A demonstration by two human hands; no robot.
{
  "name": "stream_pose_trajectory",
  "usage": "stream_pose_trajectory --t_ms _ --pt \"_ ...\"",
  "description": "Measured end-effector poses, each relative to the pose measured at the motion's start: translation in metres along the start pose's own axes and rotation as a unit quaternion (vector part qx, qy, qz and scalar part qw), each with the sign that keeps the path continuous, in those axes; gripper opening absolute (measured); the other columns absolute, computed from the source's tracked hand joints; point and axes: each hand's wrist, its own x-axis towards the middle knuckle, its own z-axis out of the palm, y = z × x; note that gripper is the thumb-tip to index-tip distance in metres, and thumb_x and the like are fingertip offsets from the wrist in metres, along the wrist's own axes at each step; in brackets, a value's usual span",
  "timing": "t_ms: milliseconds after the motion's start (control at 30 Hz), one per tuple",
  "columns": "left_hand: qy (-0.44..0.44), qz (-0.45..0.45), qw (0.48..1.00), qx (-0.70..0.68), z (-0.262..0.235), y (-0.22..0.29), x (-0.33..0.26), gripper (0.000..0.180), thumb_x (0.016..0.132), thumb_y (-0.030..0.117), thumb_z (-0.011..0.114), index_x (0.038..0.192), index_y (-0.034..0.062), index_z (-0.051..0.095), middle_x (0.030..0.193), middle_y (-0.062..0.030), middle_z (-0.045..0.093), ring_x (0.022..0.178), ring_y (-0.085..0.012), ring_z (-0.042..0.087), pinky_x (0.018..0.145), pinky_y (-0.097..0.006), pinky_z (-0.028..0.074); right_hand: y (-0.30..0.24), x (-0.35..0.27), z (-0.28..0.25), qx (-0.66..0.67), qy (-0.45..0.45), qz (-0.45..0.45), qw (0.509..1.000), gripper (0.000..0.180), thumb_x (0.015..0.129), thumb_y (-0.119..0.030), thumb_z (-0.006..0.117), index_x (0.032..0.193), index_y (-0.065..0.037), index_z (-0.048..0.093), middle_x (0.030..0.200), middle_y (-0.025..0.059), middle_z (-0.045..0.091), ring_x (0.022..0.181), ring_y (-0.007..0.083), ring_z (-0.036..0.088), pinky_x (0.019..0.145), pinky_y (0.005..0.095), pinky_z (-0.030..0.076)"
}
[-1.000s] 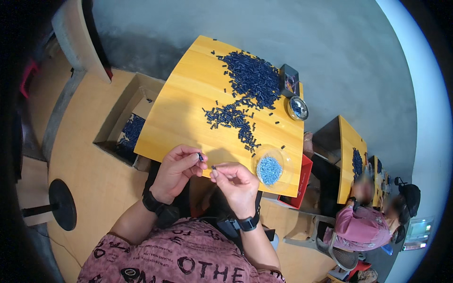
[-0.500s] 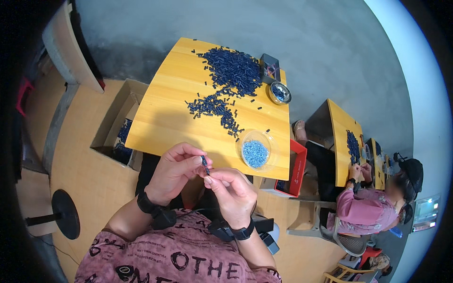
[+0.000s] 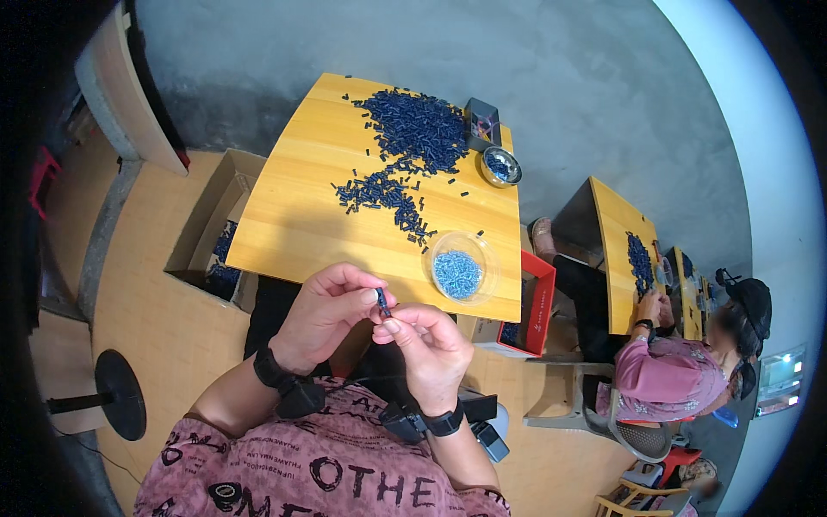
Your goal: Assembling small blue plastic components into black housings by hand on a workbench.
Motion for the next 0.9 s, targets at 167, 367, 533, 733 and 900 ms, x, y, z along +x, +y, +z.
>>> stream_pose_trajectory --t_ms 167,367,533,733,900 --pt "-0.004 -0.004 1.0 -0.005 0.003 -0.002 -0.001 0.014 0.096 -0.001 0.059 0.108 0.0005 0.065 0.103 -0.015 0.07 0.09 -0.0187 0.068 0.082 -0.031 0.057 0.004 -0.004 -0.001 0.02 0.007 -0.027 0.999 0.013 0.091 0.009 0.063 0.103 0.007 0.062 0.097 0.0179 0.07 0.081 0.0196 0.071 0.076 0.0302 0.06" --pt "-0.01 -0.006 1.0 -0.025 0.004 -0.006 -0.002 0.013 0.095 -0.001 0.06 0.108 0.0006 0.065 0.102 -0.0154 0.07 0.089 -0.0185 0.068 0.082 -0.031 0.057 0.01 -0.008 0.0 0.024 0.025 -0.056 0.998 0.012 0.091 0.009 0.064 0.102 0.007 0.062 0.096 0.0182 0.069 0.08 0.0198 0.07 0.075 0.0303 0.059" --pt "-0.018 -0.005 1.0 -0.024 0.005 -0.005 -0.003 0.013 0.094 -0.001 0.061 0.106 0.0008 0.066 0.101 -0.0158 0.07 0.088 -0.0187 0.068 0.082 -0.031 0.057 0.014 -0.011 0.001 0.023 0.032 -0.072 0.997 0.01 0.091 0.009 0.064 0.1 0.007 0.061 0.098 0.0186 0.068 0.081 0.0207 0.07 0.074 0.0309 0.06" --pt "-0.027 0.0 1.0 -0.01 0.006 -0.006 -0.001 0.009 0.093 -0.002 0.062 0.102 0.0008 0.066 0.099 -0.0152 0.07 0.087 -0.019 0.068 0.082 -0.032 0.056 0.018 -0.013 0.002 -0.008 0.045 -0.112 0.993 0.011 0.09 0.01 0.063 0.099 0.006 0.06 0.099 0.0187 0.066 0.081 0.0209 0.069 0.074 0.0327 0.06" --pt "-0.034 -0.005 0.999 0.028 0.011 -0.001 -0.001 0.007 0.092 -0.002 0.064 0.098 0.0016 0.065 0.096 -0.0128 0.07 0.087 -0.0179 0.067 0.081 -0.031 0.055 0.021 -0.013 0.0 -0.111 0.064 -0.2 0.971 0.011 0.088 0.008 0.067 0.096 0.004 0.061 0.092 0.0165 0.068 0.077 0.02 0.068 0.072 0.0307 0.058"
